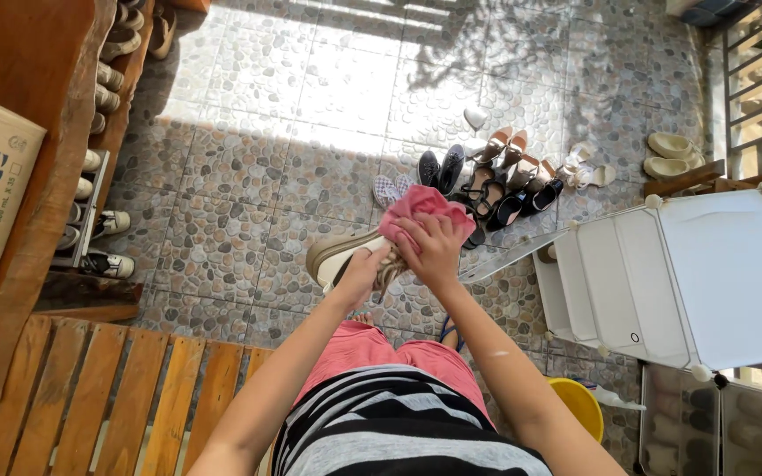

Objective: Cleaning and organizing various pairs of shoes on a balcony or patio.

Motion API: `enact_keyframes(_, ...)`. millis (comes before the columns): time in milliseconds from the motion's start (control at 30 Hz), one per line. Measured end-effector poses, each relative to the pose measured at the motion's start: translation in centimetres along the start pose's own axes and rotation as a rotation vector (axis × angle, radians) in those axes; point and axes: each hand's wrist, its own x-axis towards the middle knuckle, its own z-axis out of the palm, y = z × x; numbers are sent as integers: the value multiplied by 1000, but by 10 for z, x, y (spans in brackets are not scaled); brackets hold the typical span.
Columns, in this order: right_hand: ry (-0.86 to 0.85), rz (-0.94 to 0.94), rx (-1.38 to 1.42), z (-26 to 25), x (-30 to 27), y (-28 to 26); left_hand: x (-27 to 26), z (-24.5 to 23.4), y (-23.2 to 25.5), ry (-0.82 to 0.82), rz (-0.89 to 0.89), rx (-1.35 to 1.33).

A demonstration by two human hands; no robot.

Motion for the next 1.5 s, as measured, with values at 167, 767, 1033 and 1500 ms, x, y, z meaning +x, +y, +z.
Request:
enact_keyframes(167,90,385,-53,9,-31,73,-2,6,-4,31,-12,66)
enact_keyframes(767,110,389,-68,-42,-53,23,18,66,-24,-99,-99,-229)
enact_keyframes(1033,212,710,49,-34,-87,80,36,79,-54,-127,-213,-151)
enact_keyframes(1500,263,716,-205,-74,-58,91,107,73,-107,-296,-304,-616)
